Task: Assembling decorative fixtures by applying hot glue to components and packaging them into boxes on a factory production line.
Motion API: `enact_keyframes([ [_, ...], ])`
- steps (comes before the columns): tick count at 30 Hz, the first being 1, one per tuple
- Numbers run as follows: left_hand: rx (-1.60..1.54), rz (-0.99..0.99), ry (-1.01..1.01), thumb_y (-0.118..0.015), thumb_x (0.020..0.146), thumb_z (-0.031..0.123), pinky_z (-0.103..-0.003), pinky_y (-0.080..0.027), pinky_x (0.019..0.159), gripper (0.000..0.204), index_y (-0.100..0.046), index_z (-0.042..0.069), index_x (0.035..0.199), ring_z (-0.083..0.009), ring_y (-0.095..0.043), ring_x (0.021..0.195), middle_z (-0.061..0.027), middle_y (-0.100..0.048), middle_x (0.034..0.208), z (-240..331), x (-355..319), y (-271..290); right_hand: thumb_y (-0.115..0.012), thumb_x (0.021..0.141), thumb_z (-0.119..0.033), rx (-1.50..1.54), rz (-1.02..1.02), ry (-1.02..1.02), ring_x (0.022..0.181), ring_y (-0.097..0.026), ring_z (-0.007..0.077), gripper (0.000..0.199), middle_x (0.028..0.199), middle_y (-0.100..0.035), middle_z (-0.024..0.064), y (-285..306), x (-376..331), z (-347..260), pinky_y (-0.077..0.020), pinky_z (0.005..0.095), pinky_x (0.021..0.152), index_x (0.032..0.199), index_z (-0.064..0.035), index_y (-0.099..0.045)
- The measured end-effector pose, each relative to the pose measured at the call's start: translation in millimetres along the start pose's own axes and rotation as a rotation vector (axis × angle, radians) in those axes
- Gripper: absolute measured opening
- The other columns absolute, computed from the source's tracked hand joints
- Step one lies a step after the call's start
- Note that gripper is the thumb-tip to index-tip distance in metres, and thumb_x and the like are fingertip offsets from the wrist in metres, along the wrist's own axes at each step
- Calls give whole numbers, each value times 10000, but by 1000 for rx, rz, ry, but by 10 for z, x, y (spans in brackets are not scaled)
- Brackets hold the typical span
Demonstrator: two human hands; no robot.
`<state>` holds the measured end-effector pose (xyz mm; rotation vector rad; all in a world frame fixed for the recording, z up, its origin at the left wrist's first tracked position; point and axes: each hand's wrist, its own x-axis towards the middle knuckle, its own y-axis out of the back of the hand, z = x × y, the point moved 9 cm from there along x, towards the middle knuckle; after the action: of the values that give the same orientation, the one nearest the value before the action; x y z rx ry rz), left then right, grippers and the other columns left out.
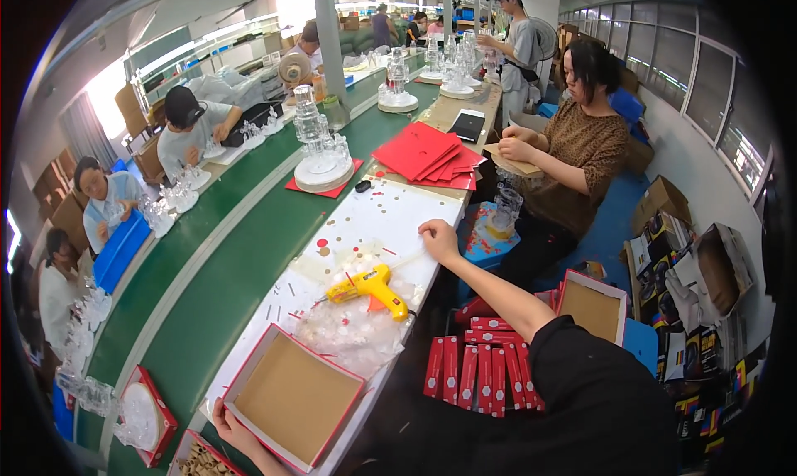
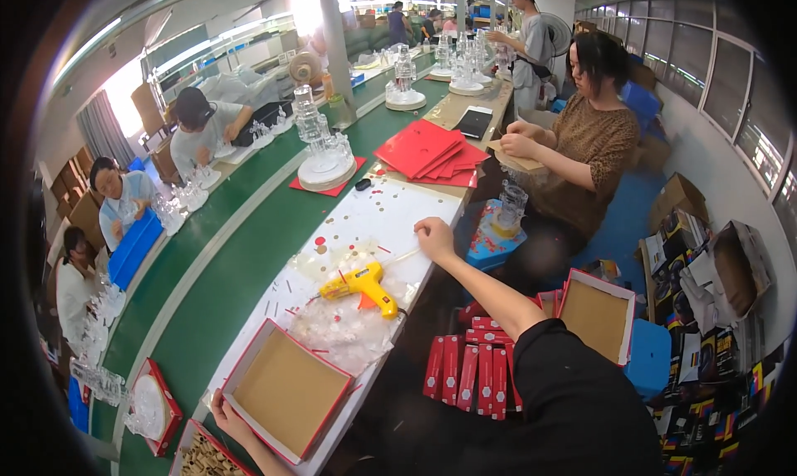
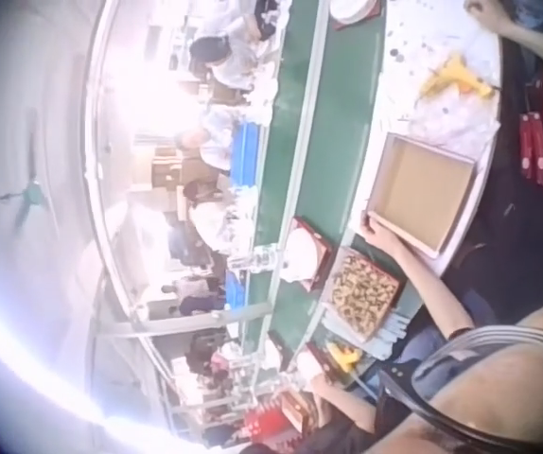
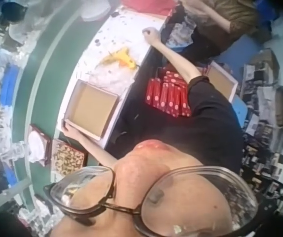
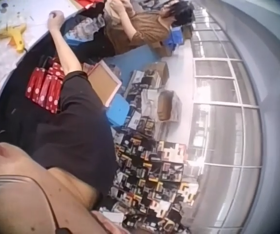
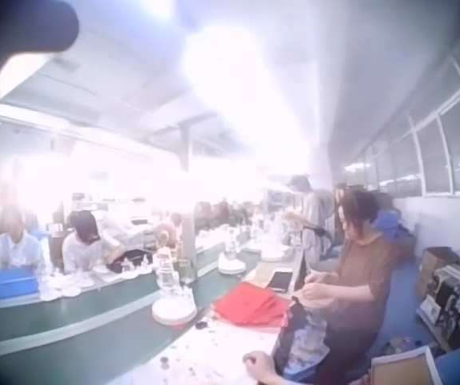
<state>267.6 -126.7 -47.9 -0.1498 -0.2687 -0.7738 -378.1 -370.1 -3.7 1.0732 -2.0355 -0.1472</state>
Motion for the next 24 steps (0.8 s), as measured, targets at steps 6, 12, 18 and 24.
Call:
enact_keyframes([
  [6, -32, 2, 49, -431, 893, 2, -292, -431, 903, 281, -574, -24, 1133, -177, -557, 1002, -95, -592, 1114, -144, 15, 112, -564, 746, -69, -20, -9, 11, 740, -641, 249, 110, 804, -666, 101, -47, -23, -37, -506, 333, 679, 736, -62, -673],
  [12, -28, -17, 31, -434, 892, 15, -280, -458, 850, 283, -583, -6, 1132, -164, -568, 950, -87, -596, 1092, -21, -7, 4, -563, 746, -70, -7, 4, 7, 737, -639, 259, 110, 797, -663, 101, -17, 1, 23, -505, 332, 682, 737, -60, -672],
  [18, -43, 19, 91, -439, 889, 16, -277, -441, 873, 278, -573, -30, 1128, -169, -560, 977, -95, -597, 1093, 7, -28, 35, -561, 746, -60, -18, 1, 22, 736, -642, 255, 113, 788, -662, 96, -22, -26, -38, -507, 332, 677, 735, -66, -673],
  [24, -17, -12, 24, -444, 885, 10, -290, -423, 907, 278, -576, -37, 1126, -175, -554, 1002, -97, -598, 1107, -13, -13, 3, -560, 750, -65, -26, 19, 30, 734, -642, 259, 112, 796, -664, 95, 7, 0, -4, -508, 334, 668, 729, -67, -670],
])
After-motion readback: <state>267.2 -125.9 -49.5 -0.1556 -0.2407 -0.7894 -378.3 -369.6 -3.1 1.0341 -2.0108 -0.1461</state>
